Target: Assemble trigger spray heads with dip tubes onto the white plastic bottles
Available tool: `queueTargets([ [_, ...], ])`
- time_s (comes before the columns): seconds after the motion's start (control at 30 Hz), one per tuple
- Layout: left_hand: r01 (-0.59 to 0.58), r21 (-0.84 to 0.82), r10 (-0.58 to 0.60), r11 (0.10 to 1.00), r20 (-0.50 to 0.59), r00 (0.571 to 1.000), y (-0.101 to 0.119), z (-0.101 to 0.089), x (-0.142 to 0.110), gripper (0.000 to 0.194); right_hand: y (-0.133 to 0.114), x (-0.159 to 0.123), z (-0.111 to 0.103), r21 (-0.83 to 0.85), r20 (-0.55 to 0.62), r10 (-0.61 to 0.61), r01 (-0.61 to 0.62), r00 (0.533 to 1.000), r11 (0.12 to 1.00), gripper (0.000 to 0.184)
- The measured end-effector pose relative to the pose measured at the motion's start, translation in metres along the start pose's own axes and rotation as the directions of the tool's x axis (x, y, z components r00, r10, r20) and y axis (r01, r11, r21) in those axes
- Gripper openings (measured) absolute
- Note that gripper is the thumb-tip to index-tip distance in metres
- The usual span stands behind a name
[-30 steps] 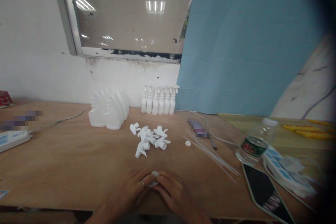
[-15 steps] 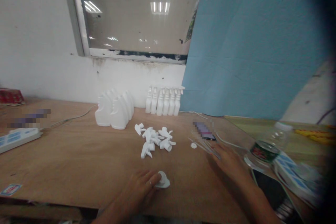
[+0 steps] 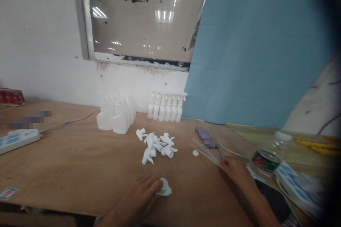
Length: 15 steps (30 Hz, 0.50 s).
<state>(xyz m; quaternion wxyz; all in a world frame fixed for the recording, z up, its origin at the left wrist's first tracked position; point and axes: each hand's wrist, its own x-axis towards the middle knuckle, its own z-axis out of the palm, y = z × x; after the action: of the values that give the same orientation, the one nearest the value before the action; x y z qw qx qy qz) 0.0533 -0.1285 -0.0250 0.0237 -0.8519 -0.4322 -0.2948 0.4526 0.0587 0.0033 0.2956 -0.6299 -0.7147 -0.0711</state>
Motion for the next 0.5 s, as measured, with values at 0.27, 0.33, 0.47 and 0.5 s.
queueTargets([
  [0.27, 0.057, -0.024, -0.058, 0.998, -0.017, 0.998, -0.001, 0.001, -0.002, 0.029, -0.062, -0.022, -0.044, 0.430, -0.224, 0.198, -0.085, 0.954, 0.899, 0.030],
  [0.33, 0.095, -0.028, -0.095, 0.995, -0.019, 0.995, -0.003, 0.003, -0.004, 0.036, -0.101, -0.038, -0.052, 0.694, -0.148, 0.270, -0.094, 0.951, 0.714, 0.034],
  [0.47, 0.116, -0.033, -0.117, 0.993, -0.047, 0.992, -0.010, 0.011, -0.007, 0.054, -0.170, -0.075, -0.044, 0.898, 0.096, 0.041, -0.105, 0.995, 0.428, 0.031],
  [0.5, 0.113, -0.034, -0.114, 0.993, -0.055, 0.992, -0.012, 0.014, -0.008, 0.053, -0.182, -0.084, -0.037, 0.909, 0.152, -0.055, -0.118, 0.987, 0.400, 0.031],
])
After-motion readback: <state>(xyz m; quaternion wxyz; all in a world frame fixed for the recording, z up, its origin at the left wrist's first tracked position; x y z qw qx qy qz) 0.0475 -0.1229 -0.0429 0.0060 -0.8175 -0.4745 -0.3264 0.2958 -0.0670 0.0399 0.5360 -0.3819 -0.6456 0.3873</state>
